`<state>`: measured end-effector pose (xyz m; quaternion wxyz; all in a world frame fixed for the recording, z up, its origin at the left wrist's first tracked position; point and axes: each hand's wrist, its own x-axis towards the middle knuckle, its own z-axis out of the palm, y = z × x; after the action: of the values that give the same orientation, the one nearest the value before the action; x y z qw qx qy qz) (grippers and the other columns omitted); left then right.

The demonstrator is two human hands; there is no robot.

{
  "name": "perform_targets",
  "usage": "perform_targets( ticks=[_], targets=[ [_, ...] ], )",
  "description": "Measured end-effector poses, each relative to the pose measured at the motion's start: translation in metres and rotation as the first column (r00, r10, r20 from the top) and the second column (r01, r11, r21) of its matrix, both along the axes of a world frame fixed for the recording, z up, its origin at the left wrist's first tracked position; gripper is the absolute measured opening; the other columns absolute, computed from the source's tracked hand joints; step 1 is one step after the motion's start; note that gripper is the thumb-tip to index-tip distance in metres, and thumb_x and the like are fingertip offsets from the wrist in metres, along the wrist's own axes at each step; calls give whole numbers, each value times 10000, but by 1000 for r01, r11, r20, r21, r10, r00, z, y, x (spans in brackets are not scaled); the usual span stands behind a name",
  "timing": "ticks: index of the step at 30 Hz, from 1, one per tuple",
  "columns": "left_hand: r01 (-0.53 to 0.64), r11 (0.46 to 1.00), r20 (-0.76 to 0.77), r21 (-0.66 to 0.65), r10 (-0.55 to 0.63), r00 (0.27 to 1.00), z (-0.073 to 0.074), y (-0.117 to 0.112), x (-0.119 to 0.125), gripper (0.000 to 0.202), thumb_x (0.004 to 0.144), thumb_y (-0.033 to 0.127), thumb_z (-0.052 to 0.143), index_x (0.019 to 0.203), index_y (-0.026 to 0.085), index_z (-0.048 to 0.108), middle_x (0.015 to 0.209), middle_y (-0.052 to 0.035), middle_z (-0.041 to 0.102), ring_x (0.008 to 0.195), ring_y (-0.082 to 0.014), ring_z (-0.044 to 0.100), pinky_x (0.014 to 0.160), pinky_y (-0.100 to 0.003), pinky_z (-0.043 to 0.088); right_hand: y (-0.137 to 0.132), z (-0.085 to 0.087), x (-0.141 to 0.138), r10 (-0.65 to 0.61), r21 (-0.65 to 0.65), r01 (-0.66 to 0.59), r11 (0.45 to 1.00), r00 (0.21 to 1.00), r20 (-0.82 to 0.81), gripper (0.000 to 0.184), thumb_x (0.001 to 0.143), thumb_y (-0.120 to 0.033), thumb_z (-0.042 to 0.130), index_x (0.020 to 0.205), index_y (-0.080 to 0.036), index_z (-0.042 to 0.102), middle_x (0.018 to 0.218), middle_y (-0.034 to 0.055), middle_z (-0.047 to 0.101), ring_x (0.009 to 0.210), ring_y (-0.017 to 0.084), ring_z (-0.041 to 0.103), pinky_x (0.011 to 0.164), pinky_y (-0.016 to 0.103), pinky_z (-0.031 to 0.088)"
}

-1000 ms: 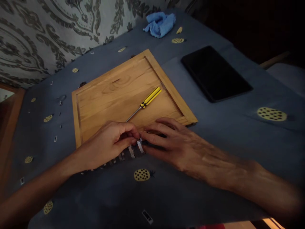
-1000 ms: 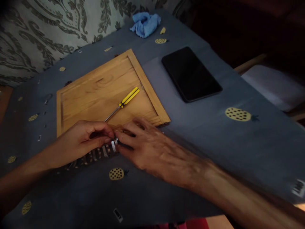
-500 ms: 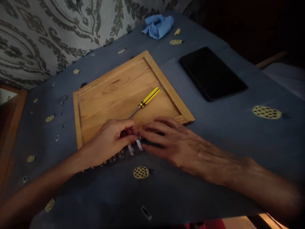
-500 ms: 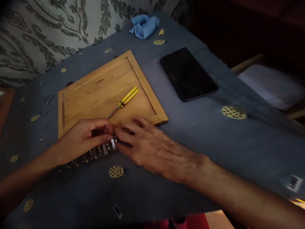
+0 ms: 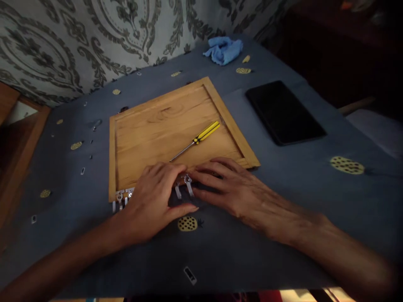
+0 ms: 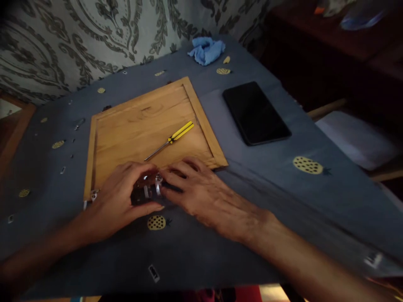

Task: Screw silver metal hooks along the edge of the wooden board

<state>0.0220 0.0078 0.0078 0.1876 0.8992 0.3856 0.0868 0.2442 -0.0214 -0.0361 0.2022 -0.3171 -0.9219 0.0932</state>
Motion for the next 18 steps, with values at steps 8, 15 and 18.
perform_targets(
  ticks=[8, 15, 18],
  targets=[
    [-101, 990, 27, 97, 99, 995, -13, -9, 2, 656, 766, 302, 773, 1285, 179, 390, 1184, -109, 652, 1093, -307, 606, 938, -478, 466, -1, 7, -2, -13, -33, 13, 999, 1000, 27, 289, 923, -252, 579, 1209, -216, 596, 1336, 73, 605, 1245, 261, 472, 1033, 497, 391],
    [-212, 976, 91, -48, 216, 972, -13, -10, 9, 640, 744, 229, 755, 1261, 177, 381, 1127, -109, 659, 1098, -311, 611, 939, -503, 477, -1, 5, -3, -19, -11, 19, 1000, 999, 40, 271, 945, -254, 533, 1203, -217, 610, 1340, 89, 606, 1247, 264, 492, 1015, 532, 428],
    [-224, 972, 87, -69, 229, 969, -13, -10, 10, 646, 730, 232, 765, 1249, 171, 387, 1112, -111, 662, 1097, -322, 608, 942, -514, 477, -1, 5, 1, -13, -11, 13, 1000, 1000, 20, 261, 959, -245, 496, 1183, -219, 626, 1339, 88, 613, 1255, 270, 509, 1023, 549, 434]
  ],
)
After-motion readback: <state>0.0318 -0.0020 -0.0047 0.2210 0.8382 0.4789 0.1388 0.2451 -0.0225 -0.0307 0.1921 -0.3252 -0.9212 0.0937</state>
